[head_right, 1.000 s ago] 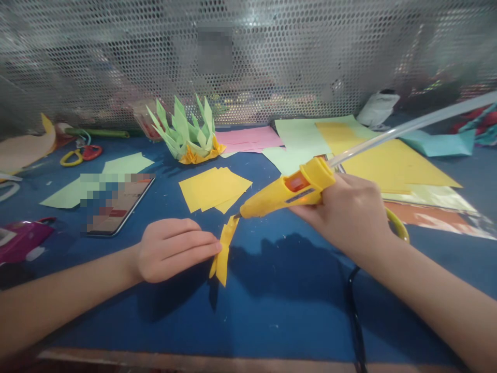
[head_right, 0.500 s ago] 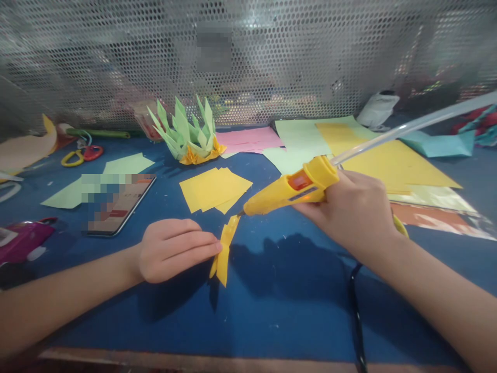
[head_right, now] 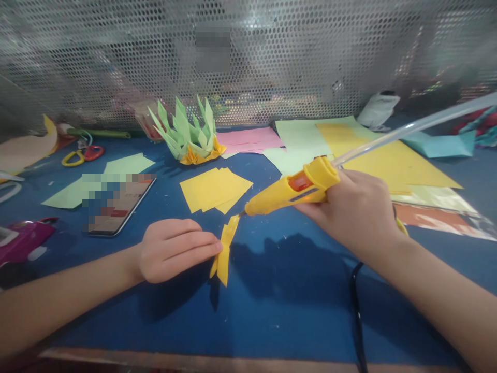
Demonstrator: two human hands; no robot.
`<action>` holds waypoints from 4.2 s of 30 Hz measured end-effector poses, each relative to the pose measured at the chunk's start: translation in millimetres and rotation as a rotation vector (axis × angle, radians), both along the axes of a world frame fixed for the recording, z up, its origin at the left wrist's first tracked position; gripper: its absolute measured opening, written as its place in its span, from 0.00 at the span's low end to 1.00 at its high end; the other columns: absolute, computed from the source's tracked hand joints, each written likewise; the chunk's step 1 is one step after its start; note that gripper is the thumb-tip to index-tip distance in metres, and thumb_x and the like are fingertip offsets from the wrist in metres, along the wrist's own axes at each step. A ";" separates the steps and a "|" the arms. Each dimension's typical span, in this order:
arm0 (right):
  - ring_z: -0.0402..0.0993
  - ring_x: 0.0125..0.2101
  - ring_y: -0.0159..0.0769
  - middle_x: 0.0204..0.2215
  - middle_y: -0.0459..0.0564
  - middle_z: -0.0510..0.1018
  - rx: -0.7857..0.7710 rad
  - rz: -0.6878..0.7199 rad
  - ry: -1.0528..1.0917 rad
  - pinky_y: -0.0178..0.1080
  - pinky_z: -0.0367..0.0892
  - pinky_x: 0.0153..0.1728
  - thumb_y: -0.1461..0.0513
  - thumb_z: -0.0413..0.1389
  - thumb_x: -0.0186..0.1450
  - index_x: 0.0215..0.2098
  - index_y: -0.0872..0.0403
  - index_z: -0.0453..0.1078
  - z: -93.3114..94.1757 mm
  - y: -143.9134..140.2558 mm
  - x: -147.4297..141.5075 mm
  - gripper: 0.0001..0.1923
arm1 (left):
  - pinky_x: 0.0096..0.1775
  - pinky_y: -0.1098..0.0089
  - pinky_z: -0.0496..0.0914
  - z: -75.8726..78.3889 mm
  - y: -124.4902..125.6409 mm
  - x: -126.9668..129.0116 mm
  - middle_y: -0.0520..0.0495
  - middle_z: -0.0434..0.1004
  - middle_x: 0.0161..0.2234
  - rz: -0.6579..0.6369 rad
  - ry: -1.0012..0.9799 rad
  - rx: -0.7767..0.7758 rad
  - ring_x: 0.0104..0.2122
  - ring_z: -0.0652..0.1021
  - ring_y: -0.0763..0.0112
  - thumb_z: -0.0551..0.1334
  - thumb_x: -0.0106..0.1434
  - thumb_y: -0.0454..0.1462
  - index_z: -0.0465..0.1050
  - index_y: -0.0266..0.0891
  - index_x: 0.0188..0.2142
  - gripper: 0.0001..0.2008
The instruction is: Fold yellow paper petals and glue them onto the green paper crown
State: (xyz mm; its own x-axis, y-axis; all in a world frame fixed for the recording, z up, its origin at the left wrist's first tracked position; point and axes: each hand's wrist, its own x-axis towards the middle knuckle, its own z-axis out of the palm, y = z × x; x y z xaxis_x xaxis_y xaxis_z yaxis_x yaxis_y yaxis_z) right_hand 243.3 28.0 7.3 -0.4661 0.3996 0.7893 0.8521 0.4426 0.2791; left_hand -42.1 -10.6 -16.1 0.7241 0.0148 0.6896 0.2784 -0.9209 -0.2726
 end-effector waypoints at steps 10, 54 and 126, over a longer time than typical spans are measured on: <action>0.51 0.12 0.27 0.10 0.42 0.55 0.034 -0.003 -0.032 0.33 0.41 0.15 0.43 0.37 0.67 0.17 0.52 0.52 2.5 -2.0 -2.6 0.29 | 0.32 0.73 0.74 0.1 0.6 0.7 0.45 0.81 0.31 -0.001 0.006 0.014 0.29 0.78 0.73 0.60 0.63 0.28 0.75 0.31 0.36 0.05; 0.65 0.17 0.30 0.13 0.39 0.66 0.086 0.136 -0.155 0.32 0.55 0.17 0.59 0.52 0.67 0.25 0.50 0.55 8.1 -19.5 -14.3 0.14 | 0.31 0.72 0.73 2.1 -0.1 1.8 0.44 0.80 0.30 -0.011 0.035 0.027 0.28 0.77 0.71 0.59 0.62 0.27 0.75 0.28 0.35 0.05; 0.63 0.16 0.30 0.15 0.40 0.69 0.036 0.249 -0.128 0.34 0.57 0.18 0.61 0.55 0.65 0.26 0.51 0.60 10.8 -21.4 -14.0 0.11 | 0.31 0.73 0.74 0.5 0.8 1.6 0.46 0.80 0.30 0.017 0.038 0.056 0.28 0.77 0.73 0.57 0.64 0.28 0.74 0.32 0.34 0.07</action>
State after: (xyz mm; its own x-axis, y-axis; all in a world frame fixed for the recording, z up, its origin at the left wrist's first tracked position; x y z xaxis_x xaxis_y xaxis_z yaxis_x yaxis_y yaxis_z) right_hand 229.3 6.6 18.1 -0.6428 0.2331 0.7297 0.6756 0.6215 0.3966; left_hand -40.5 -9.7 -15.7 0.7495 -0.0104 0.6619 0.2827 -0.8991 -0.3342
